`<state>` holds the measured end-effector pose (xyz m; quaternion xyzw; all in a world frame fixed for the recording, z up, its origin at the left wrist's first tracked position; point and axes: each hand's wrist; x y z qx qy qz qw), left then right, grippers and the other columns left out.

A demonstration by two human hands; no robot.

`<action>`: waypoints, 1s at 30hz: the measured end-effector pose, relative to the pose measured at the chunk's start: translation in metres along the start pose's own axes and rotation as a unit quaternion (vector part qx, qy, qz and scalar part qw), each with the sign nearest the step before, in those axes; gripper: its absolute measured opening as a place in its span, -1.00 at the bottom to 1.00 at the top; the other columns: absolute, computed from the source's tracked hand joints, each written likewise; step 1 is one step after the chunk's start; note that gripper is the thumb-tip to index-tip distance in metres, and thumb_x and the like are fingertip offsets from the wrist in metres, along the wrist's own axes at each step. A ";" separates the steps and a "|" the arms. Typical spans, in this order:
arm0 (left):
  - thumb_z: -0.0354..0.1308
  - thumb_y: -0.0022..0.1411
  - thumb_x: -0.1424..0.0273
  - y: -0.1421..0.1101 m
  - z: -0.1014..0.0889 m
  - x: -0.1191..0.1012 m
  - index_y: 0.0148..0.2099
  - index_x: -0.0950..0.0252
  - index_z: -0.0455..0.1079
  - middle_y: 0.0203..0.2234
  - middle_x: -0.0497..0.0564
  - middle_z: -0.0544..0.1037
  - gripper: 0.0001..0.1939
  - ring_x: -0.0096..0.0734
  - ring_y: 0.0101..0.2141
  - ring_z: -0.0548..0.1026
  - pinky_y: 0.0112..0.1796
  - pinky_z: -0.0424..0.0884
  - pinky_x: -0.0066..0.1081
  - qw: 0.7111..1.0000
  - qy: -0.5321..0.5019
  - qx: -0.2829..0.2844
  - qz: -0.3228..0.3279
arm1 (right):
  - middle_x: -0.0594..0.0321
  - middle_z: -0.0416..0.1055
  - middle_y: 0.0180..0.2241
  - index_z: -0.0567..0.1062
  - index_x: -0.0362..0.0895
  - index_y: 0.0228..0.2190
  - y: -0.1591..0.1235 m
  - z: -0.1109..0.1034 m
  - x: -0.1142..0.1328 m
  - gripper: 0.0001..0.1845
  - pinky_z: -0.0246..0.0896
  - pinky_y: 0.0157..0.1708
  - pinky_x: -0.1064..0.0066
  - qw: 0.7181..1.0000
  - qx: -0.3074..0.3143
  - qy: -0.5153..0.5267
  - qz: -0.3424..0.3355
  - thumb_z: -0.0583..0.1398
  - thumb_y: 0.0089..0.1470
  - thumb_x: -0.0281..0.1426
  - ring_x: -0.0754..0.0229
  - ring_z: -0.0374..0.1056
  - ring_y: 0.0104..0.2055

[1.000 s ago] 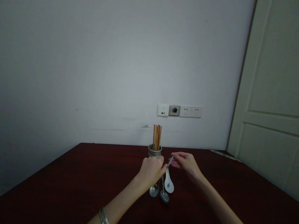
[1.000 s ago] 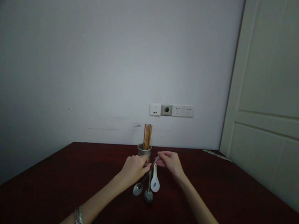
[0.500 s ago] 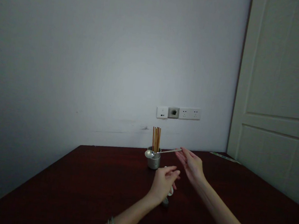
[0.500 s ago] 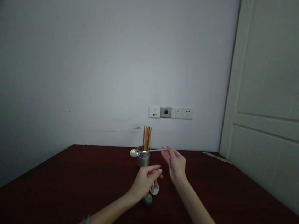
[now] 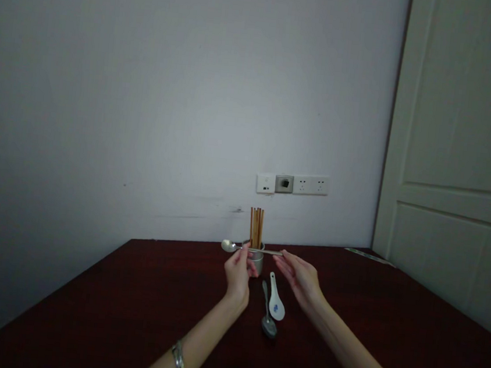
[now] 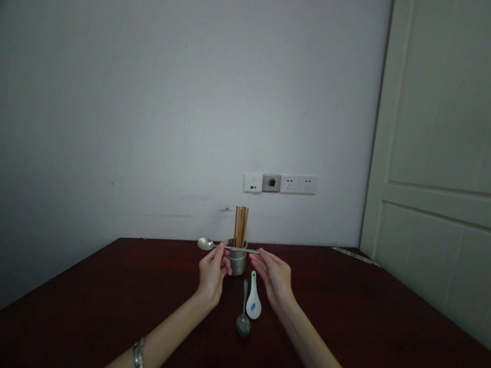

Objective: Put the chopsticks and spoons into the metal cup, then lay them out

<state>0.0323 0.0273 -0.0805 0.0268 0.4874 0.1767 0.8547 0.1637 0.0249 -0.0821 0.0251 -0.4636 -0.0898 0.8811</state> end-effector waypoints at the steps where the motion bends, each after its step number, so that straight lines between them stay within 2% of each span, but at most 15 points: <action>1: 0.17 -0.12 0.07 0.005 -0.002 -0.004 -0.27 0.42 0.37 -0.61 -0.14 0.29 -0.50 -0.72 -0.72 0.18 -0.71 0.14 -0.59 1.000 -0.010 -0.006 0.006 | 0.05 0.49 -0.42 0.47 -0.28 -0.45 -0.002 0.002 -0.001 -0.79 0.40 -0.28 0.46 1.000 0.012 -0.012 0.019 0.29 -0.21 -0.41 0.16 0.44 -0.33; 5: 0.21 -0.15 0.11 0.023 -0.012 -0.018 -0.24 0.44 0.39 -0.67 -0.20 0.19 -0.49 -0.74 -0.72 0.11 -0.72 0.07 -0.61 0.999 -0.028 0.003 0.017 | 0.02 0.50 -0.45 0.48 -0.32 -0.45 -0.013 0.009 -0.009 -0.77 0.37 -0.45 0.57 0.989 0.068 -0.092 0.098 0.28 -0.20 -0.40 0.24 0.44 -0.44; 11: 0.18 -0.12 0.10 0.032 -0.017 -0.024 -0.23 0.47 0.42 -0.70 -0.17 0.22 -0.47 -0.74 -0.74 0.08 -0.75 -0.01 -0.61 0.992 0.080 0.092 0.010 | 0.07 0.49 -0.53 0.47 -0.31 -0.53 -0.035 0.023 -0.026 -0.71 0.33 -0.56 0.55 0.951 0.168 -0.213 0.151 0.31 -0.27 -0.31 0.25 0.42 -0.53; 18: 0.17 -0.08 0.11 0.023 -0.013 -0.023 -0.27 0.44 0.45 -0.66 -0.11 0.30 -0.53 -0.76 -0.75 0.06 -0.77 -0.05 -0.62 0.967 0.157 0.202 0.001 | 0.15 0.45 -0.60 0.40 -0.28 -0.59 -0.045 0.031 -0.042 -0.63 0.31 -0.60 0.49 0.938 0.187 -0.244 0.159 0.33 -0.38 -0.24 0.23 0.41 -0.57; 26: 0.22 -0.12 0.18 0.020 -0.011 -0.029 -0.38 0.45 0.43 -0.64 -0.03 0.41 -0.61 -0.73 -0.75 0.13 -0.77 -0.01 -0.62 0.962 0.180 0.206 -0.017 | 0.19 0.43 -0.62 0.38 -0.27 -0.59 -0.044 0.027 -0.048 -0.62 0.31 -0.61 0.50 0.931 0.191 -0.268 0.159 0.32 -0.38 -0.22 0.25 0.40 -0.58; 30: 0.21 -0.12 0.19 0.024 -0.014 -0.036 -0.41 0.44 0.41 -0.63 0.01 0.45 -0.64 -0.72 -0.76 0.16 -0.77 -0.01 -0.62 0.958 0.195 0.212 -0.016 | 0.17 0.45 -0.58 0.44 -0.29 -0.54 -0.039 0.023 -0.043 -0.63 0.31 -0.61 0.54 0.918 0.217 -0.291 0.160 0.31 -0.34 -0.23 0.26 0.41 -0.56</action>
Point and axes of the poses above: each hand's wrist, its own y-axis towards the middle knuckle, its own z-axis out of the palm, x = y × z
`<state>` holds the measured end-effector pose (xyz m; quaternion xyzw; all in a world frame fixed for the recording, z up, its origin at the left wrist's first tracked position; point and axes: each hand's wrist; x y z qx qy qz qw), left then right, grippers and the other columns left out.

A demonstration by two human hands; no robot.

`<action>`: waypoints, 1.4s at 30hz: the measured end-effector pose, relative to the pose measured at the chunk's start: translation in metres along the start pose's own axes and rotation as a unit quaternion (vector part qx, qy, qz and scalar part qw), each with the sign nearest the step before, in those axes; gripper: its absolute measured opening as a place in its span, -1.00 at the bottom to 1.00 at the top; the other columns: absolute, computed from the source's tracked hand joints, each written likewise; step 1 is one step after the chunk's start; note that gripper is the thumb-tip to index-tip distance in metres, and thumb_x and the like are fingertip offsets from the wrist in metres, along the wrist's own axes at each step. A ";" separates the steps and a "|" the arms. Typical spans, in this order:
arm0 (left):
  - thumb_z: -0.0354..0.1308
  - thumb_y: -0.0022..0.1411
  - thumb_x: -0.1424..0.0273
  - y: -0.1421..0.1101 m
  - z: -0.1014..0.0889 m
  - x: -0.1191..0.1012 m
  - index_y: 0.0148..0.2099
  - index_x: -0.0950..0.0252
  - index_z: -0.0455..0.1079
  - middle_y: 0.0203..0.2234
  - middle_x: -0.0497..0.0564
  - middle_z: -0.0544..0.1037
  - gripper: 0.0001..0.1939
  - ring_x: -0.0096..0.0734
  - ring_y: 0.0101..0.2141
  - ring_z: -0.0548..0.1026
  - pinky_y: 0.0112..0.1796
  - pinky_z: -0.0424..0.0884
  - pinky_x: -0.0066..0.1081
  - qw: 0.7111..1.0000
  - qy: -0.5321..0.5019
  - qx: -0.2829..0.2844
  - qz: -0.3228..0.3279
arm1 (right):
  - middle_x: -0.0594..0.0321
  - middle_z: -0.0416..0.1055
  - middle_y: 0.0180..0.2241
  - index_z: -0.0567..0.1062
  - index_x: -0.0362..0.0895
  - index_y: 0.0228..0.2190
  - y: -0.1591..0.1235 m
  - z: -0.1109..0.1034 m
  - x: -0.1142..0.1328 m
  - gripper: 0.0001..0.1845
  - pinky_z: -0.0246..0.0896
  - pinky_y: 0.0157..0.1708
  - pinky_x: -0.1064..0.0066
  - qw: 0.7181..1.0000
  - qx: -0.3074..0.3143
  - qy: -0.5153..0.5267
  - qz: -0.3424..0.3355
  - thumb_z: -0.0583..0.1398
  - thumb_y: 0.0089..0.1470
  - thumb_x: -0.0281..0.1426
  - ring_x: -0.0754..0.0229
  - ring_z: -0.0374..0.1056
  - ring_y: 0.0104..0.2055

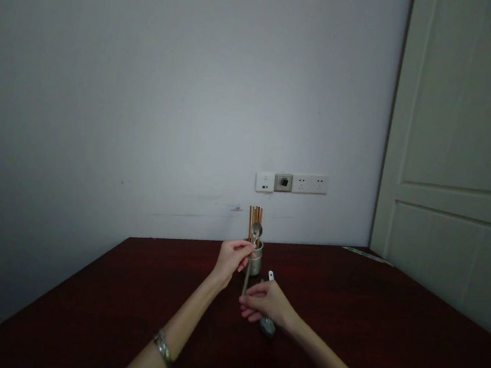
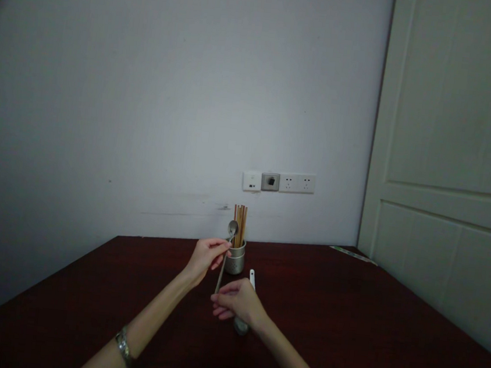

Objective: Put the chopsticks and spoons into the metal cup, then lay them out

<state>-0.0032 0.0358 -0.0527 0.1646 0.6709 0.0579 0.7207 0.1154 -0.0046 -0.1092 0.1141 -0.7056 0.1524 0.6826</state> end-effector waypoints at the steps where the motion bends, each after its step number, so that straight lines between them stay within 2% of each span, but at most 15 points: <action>1: 0.21 -0.11 0.20 0.001 -0.003 -0.002 -0.42 0.44 0.41 -0.62 0.01 0.46 -0.65 -0.71 -0.76 0.16 -0.78 -0.01 -0.62 1.000 0.005 -0.002 0.001 | 0.16 0.45 -0.57 0.45 -0.30 -0.52 0.000 -0.005 0.002 -0.63 0.31 -0.60 0.55 1.000 0.008 -0.004 -0.001 0.30 -0.31 -0.22 0.26 0.41 -0.55; 4: 0.20 -0.11 0.21 0.011 -0.012 -0.012 -0.43 0.44 0.40 -0.59 0.05 0.48 -0.67 -0.68 -0.74 0.21 -0.78 0.00 -0.62 1.000 0.018 -0.017 0.017 | 0.11 0.47 -0.53 0.47 -0.30 -0.49 0.003 -0.027 0.012 -0.61 0.33 -0.58 0.55 1.000 -0.014 0.011 -0.021 0.25 -0.21 -0.18 0.27 0.41 -0.54; 8: 0.20 -0.12 0.24 0.036 -0.019 -0.031 -0.45 0.43 0.40 -0.57 0.08 0.50 -0.70 -0.61 -0.68 0.29 -0.75 0.06 -0.63 0.996 0.049 -0.057 0.045 | 0.10 0.47 -0.54 0.46 -0.30 -0.50 0.014 -0.073 0.014 -0.65 0.33 -0.57 0.55 0.985 -0.138 0.082 -0.061 0.25 -0.17 -0.21 0.30 0.39 -0.57; 10: 0.21 -0.13 0.25 0.054 -0.021 -0.039 -0.46 0.42 0.41 -0.57 0.09 0.50 -0.71 -0.57 -0.64 0.33 -0.73 0.11 -0.62 0.994 0.066 -0.075 0.051 | 0.11 0.46 -0.58 0.45 -0.30 -0.50 0.019 -0.098 0.005 -0.69 0.34 -0.58 0.53 0.970 -0.200 0.119 -0.066 0.28 -0.20 -0.27 0.29 0.38 -0.59; 13: 0.20 -0.13 0.26 0.080 -0.019 -0.044 -0.44 0.41 0.42 -0.55 0.11 0.51 -0.72 -0.47 -0.56 0.42 -0.67 0.20 -0.59 0.993 0.073 -0.085 0.048 | 0.13 0.45 -0.61 0.45 -0.29 -0.50 0.024 -0.131 -0.017 -0.73 0.34 -0.59 0.51 0.950 -0.259 0.160 -0.073 0.28 -0.20 -0.31 0.26 0.38 -0.59; 18: 0.18 -0.13 0.31 0.116 -0.015 -0.031 -0.46 0.42 0.42 -0.52 0.14 0.52 -0.76 -0.42 -0.50 0.43 -0.58 0.27 -0.53 0.990 0.075 -0.115 0.039 | 0.17 0.45 -0.62 0.45 -0.27 -0.49 0.022 -0.165 -0.049 -0.76 0.35 -0.56 0.50 0.926 -0.312 0.204 -0.055 0.29 -0.21 -0.34 0.27 0.38 -0.60; 22: 0.16 -0.12 0.31 0.136 -0.017 -0.009 -0.49 0.42 0.44 -0.52 0.13 0.51 -0.77 -0.44 -0.51 0.40 -0.55 0.25 -0.51 0.980 0.129 -0.143 0.052 | 0.20 0.44 -0.63 0.45 -0.27 -0.49 0.019 -0.176 -0.057 -0.77 0.34 -0.56 0.53 0.916 -0.330 0.219 -0.061 0.28 -0.20 -0.35 0.30 0.37 -0.60; 28: 0.14 -0.11 0.28 0.153 -0.026 0.024 -0.52 0.39 0.46 -0.57 0.05 0.50 -0.77 -0.45 -0.52 0.40 -0.49 0.23 -0.49 0.963 0.203 -0.156 0.086 | 0.21 0.43 -0.63 0.45 -0.26 -0.46 0.023 -0.181 -0.063 -0.72 0.30 -0.59 0.56 0.926 -0.322 0.190 -0.062 0.29 -0.23 -0.30 0.33 0.34 -0.62; 42: 0.16 -0.09 0.32 0.158 -0.033 0.065 -0.53 0.36 0.48 -0.61 0.02 0.50 -0.81 -0.40 -0.50 0.42 -0.47 0.24 -0.48 0.930 0.325 -0.162 0.050 | 0.23 0.42 -0.63 0.46 -0.25 -0.47 0.027 -0.183 -0.068 -0.68 0.28 -0.60 0.56 0.937 -0.307 0.155 -0.063 0.29 -0.24 -0.25 0.35 0.32 -0.63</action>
Point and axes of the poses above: each hand's wrist, its own y-axis towards the middle knuckle, its own z-axis out of the palm, x = y × z
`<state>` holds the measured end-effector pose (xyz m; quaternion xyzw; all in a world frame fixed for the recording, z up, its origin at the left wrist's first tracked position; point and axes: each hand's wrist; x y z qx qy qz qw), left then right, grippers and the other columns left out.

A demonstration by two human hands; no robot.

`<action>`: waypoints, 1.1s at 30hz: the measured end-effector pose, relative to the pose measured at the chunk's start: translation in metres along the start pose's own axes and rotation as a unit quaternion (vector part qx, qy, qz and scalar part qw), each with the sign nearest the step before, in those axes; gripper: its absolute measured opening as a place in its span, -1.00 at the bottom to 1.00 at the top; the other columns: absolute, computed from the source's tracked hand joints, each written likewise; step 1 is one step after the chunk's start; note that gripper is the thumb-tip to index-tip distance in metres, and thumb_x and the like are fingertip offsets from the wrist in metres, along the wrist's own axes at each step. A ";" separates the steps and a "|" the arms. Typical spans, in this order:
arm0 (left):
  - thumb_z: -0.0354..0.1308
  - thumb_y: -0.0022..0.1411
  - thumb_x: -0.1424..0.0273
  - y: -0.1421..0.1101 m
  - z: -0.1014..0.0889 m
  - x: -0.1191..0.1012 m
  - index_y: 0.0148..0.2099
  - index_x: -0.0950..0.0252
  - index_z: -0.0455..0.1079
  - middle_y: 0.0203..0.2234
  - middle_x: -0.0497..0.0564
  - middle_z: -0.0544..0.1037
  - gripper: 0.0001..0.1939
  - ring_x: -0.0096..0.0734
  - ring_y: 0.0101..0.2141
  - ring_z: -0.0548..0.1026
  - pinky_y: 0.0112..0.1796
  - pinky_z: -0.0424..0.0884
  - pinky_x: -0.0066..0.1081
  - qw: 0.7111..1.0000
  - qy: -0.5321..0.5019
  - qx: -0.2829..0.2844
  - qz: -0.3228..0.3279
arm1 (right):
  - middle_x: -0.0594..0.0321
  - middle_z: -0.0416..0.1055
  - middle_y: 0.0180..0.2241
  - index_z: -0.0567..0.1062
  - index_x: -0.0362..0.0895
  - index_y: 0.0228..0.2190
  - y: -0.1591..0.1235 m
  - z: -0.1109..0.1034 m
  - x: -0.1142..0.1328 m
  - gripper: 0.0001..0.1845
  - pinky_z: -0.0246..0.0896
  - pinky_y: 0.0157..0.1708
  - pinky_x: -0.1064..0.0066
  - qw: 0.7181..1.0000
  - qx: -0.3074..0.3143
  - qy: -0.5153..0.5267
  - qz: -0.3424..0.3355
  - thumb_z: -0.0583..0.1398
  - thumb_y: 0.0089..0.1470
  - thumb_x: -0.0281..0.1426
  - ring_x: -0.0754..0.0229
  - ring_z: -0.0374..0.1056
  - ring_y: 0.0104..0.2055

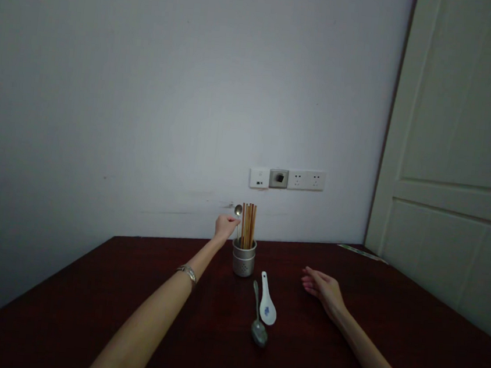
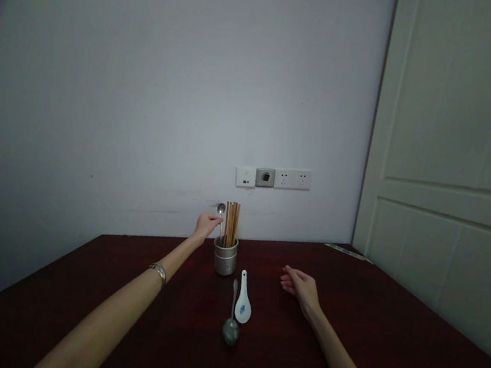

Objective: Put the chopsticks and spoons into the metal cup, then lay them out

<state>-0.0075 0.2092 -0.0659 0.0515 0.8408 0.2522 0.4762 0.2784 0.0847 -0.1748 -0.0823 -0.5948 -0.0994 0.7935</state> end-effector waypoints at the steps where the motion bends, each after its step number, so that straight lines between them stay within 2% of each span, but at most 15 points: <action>1: 0.17 -0.09 0.31 -0.001 0.000 0.002 -0.53 0.35 0.48 -0.61 0.02 0.50 -0.81 -0.40 -0.51 0.42 -0.47 0.23 -0.48 1.000 0.005 0.001 -0.004 | 0.23 0.42 -0.63 0.46 -0.25 -0.47 0.000 0.000 0.000 -0.68 0.28 -0.61 0.56 1.000 -0.001 0.000 -0.001 0.29 -0.24 -0.26 0.35 0.31 -0.63; 11: 0.17 -0.09 0.32 -0.011 0.004 0.007 -0.51 0.37 0.50 -0.63 0.03 0.49 -0.80 -0.39 -0.52 0.42 -0.51 0.22 -0.49 1.000 0.023 0.011 -0.019 | 0.24 0.42 -0.64 0.46 -0.26 -0.49 0.000 0.001 0.000 -0.71 0.28 -0.63 0.56 1.000 -0.007 -0.006 0.000 0.28 -0.25 -0.27 0.35 0.31 -0.64; 21: 0.19 -0.10 0.34 -0.016 0.006 0.013 -0.60 0.34 0.47 -0.68 0.02 0.48 -0.82 -0.40 -0.54 0.42 -0.50 0.23 -0.49 0.999 0.024 0.029 -0.020 | 0.21 0.43 -0.63 0.47 -0.24 -0.50 -0.005 0.003 0.004 -0.74 0.27 -0.62 0.54 1.000 -0.005 -0.005 -0.009 0.29 -0.28 -0.31 0.32 0.32 -0.63; 33: 0.18 -0.09 0.34 -0.022 0.008 0.020 -0.54 0.34 0.50 -0.66 0.02 0.50 -0.83 -0.38 -0.52 0.43 -0.50 0.22 -0.49 0.998 0.034 0.040 -0.017 | 0.21 0.43 -0.62 0.48 -0.25 -0.48 -0.003 0.000 0.002 -0.75 0.27 -0.61 0.53 1.000 0.006 -0.001 -0.013 0.28 -0.27 -0.34 0.33 0.32 -0.63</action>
Point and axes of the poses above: each hand's wrist, its own y-axis towards the middle knuckle, its own z-axis out of the palm, x = y × z
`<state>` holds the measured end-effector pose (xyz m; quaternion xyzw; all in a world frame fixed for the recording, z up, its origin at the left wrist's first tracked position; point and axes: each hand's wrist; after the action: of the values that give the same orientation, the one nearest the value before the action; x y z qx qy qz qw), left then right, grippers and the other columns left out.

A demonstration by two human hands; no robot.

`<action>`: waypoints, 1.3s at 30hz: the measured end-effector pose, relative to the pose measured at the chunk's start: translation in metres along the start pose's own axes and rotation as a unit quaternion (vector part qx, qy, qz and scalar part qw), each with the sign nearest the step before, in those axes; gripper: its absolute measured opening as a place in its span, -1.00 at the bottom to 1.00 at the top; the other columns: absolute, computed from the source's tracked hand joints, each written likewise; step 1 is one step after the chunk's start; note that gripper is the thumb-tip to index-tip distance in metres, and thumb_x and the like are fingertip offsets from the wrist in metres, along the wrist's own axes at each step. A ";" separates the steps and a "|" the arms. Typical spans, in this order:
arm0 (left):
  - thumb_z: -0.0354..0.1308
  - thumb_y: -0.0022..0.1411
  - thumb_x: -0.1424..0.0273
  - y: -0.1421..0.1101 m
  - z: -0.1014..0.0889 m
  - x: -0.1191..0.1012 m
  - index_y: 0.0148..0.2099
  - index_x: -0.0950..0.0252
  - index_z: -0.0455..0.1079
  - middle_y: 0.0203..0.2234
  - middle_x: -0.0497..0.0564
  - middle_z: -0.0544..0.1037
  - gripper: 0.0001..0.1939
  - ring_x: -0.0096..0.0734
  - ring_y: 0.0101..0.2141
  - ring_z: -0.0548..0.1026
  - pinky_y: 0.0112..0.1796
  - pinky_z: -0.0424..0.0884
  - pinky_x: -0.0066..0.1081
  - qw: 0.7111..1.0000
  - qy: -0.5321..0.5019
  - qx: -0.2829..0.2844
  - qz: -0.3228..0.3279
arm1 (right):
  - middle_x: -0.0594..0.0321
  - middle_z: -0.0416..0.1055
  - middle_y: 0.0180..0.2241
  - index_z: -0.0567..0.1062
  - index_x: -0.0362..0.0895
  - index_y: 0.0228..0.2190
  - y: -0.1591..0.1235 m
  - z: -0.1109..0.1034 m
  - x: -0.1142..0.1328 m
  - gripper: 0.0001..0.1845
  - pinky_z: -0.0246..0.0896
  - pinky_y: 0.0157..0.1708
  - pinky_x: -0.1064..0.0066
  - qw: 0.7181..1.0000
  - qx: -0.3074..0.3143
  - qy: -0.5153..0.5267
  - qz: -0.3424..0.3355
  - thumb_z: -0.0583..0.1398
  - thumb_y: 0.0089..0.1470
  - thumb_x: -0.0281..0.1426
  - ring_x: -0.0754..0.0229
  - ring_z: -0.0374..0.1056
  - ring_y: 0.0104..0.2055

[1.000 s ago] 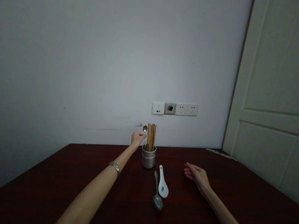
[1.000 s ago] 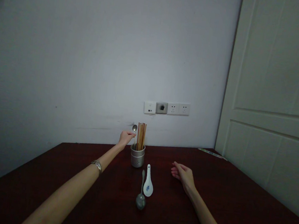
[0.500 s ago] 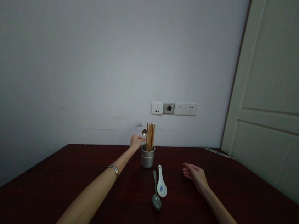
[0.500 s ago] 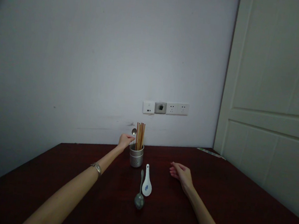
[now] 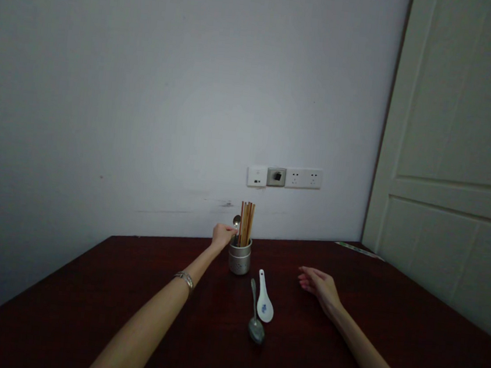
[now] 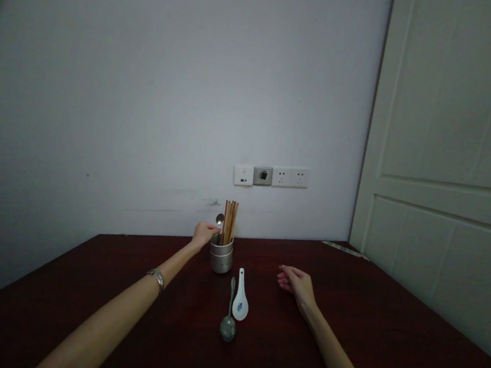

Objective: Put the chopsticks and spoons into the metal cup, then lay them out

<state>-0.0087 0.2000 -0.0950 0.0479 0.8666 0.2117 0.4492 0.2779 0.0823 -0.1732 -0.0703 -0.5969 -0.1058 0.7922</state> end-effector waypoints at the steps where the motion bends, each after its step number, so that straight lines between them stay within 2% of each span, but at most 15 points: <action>1: 0.18 -0.10 0.34 0.000 0.000 0.000 -0.54 0.34 0.50 -0.66 0.02 0.50 -0.84 -0.37 -0.52 0.43 -0.50 0.22 -0.48 1.000 -0.002 0.000 -0.001 | 0.21 0.43 -0.62 0.48 -0.25 -0.48 0.000 0.000 0.000 -0.75 0.27 -0.61 0.53 1.000 -0.001 -0.001 0.000 0.28 -0.27 -0.34 0.33 0.32 -0.63; 17: 0.22 -0.12 0.34 -0.004 0.000 0.008 -0.49 0.33 0.50 -0.53 0.06 0.55 -0.85 -0.35 -0.44 0.47 -0.44 0.28 -0.47 0.998 -0.062 0.020 -0.015 | 0.20 0.44 -0.60 0.48 -0.25 -0.48 0.000 0.000 0.000 -0.77 0.26 -0.60 0.53 1.000 -0.002 -0.010 -0.001 0.26 -0.25 -0.35 0.32 0.32 -0.62; 28: 0.15 -0.07 0.23 -0.018 -0.013 0.007 -0.41 0.38 0.50 -0.51 0.06 0.55 -0.71 -0.36 -0.44 0.46 -0.44 0.26 -0.47 0.993 -0.107 0.045 0.009 | 0.20 0.43 -0.61 0.49 -0.24 -0.49 -0.001 0.000 -0.001 -0.80 0.26 -0.62 0.55 1.000 0.000 -0.017 -0.010 0.26 -0.24 -0.37 0.32 0.32 -0.62; 31: 0.16 -0.07 0.23 -0.024 -0.026 0.002 -0.41 0.39 0.49 -0.48 0.09 0.55 -0.69 -0.36 -0.43 0.45 -0.40 0.28 -0.46 0.992 -0.124 0.014 0.012 | 0.20 0.44 -0.60 0.50 -0.24 -0.49 -0.001 0.000 -0.002 -0.79 0.27 -0.62 0.55 1.000 0.003 -0.018 -0.012 0.26 -0.24 -0.36 0.32 0.32 -0.61; 35: 0.15 -0.06 0.25 -0.037 -0.045 -0.006 -0.37 0.39 0.48 -0.44 0.10 0.54 -0.71 -0.37 -0.40 0.44 -0.34 0.29 -0.46 0.988 -0.131 -0.074 0.037 | 0.20 0.44 -0.61 0.49 -0.24 -0.49 -0.002 0.001 -0.001 -0.79 0.28 -0.61 0.55 1.000 0.001 -0.026 -0.009 0.26 -0.25 -0.36 0.32 0.32 -0.61; 37: 0.12 -0.04 0.24 -0.046 -0.054 -0.010 -0.40 0.39 0.48 -0.48 0.08 0.53 -0.72 -0.39 -0.43 0.43 -0.37 0.28 -0.47 0.988 -0.110 -0.090 0.060 | 0.21 0.43 -0.61 0.49 -0.25 -0.48 -0.002 0.001 0.000 -0.79 0.28 -0.61 0.55 1.000 -0.004 -0.030 -0.005 0.27 -0.25 -0.37 0.33 0.32 -0.62; 39: 0.09 -0.01 0.23 -0.057 -0.059 -0.012 -0.46 0.38 0.46 -0.53 0.06 0.52 -0.71 -0.40 -0.46 0.41 -0.40 0.27 -0.48 0.990 -0.091 -0.080 0.079 | 0.20 0.43 -0.62 0.49 -0.25 -0.48 -0.002 0.002 0.000 -0.79 0.28 -0.62 0.55 0.999 -0.008 -0.033 -0.002 0.27 -0.26 -0.38 0.33 0.32 -0.62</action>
<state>-0.0425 0.1255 -0.0790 0.0987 0.7960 0.3100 0.5105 0.2758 0.0803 -0.1724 -0.0786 -0.6219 -0.1096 0.7714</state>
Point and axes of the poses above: each hand's wrist, its own y-axis towards the middle knuckle, its own z-axis out of the palm, x = y × z
